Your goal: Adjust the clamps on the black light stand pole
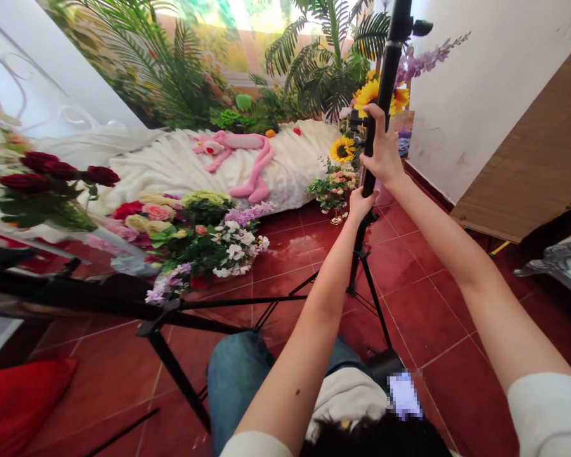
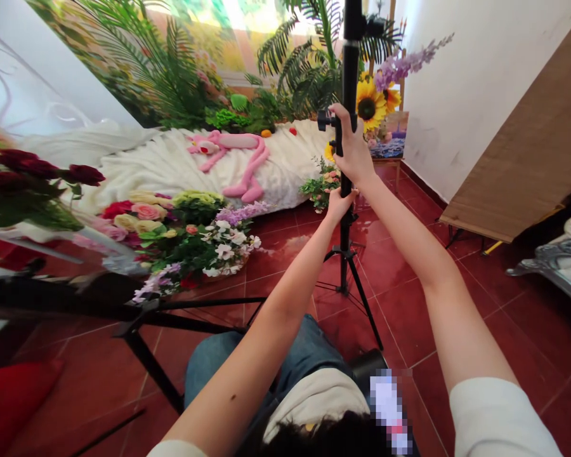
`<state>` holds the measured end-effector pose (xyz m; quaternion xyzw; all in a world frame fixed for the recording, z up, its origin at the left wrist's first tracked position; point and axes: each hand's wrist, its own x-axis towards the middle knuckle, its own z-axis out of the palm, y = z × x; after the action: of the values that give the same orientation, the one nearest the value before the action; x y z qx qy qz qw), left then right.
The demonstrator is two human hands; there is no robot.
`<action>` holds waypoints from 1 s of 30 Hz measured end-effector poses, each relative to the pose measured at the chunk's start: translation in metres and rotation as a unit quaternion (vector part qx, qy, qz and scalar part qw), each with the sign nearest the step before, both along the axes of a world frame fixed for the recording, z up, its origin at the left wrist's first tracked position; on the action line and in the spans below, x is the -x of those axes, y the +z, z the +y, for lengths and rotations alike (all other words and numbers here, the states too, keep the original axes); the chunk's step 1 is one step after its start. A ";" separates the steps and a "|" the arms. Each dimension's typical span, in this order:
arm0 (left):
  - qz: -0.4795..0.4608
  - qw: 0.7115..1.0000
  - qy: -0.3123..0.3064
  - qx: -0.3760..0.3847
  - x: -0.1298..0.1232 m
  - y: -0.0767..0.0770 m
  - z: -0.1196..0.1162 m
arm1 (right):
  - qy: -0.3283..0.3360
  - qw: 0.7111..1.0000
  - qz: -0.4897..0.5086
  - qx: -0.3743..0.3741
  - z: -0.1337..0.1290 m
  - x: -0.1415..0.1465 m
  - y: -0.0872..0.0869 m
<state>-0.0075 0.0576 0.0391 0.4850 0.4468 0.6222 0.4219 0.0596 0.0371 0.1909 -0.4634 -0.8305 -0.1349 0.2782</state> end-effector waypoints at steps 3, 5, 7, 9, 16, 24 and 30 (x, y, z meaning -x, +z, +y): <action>0.010 1.000 -0.017 0.000 0.003 -0.008 0.000 | -0.031 0.997 0.067 -0.009 -0.002 0.007 -0.015; 0.009 1.000 -0.020 -0.012 0.004 -0.013 0.000 | -0.031 0.996 0.085 -0.013 -0.002 0.010 -0.028; 0.011 0.999 -0.017 -0.037 0.004 -0.018 0.000 | -0.026 0.997 0.079 -0.006 -0.003 0.009 -0.043; 0.012 0.998 -0.005 -0.067 0.005 -0.023 0.000 | -0.007 0.998 0.061 0.020 -0.005 0.003 -0.060; 0.005 0.998 -0.002 -0.068 0.006 -0.039 -0.008 | 0.111 0.988 0.090 0.065 -0.007 -0.014 -0.098; -0.038 0.994 -0.042 -0.090 0.004 -0.051 -0.002 | -0.022 0.991 0.089 0.100 -0.024 0.001 -0.100; -0.042 0.993 -0.052 -0.101 0.004 -0.059 0.008 | 0.041 0.995 0.041 0.079 -0.019 -0.008 -0.097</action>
<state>-0.0115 0.0658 -0.0198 0.5213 0.3379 0.6610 0.4208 0.0674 0.0184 0.0942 -0.4547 -0.8447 -0.0382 0.2797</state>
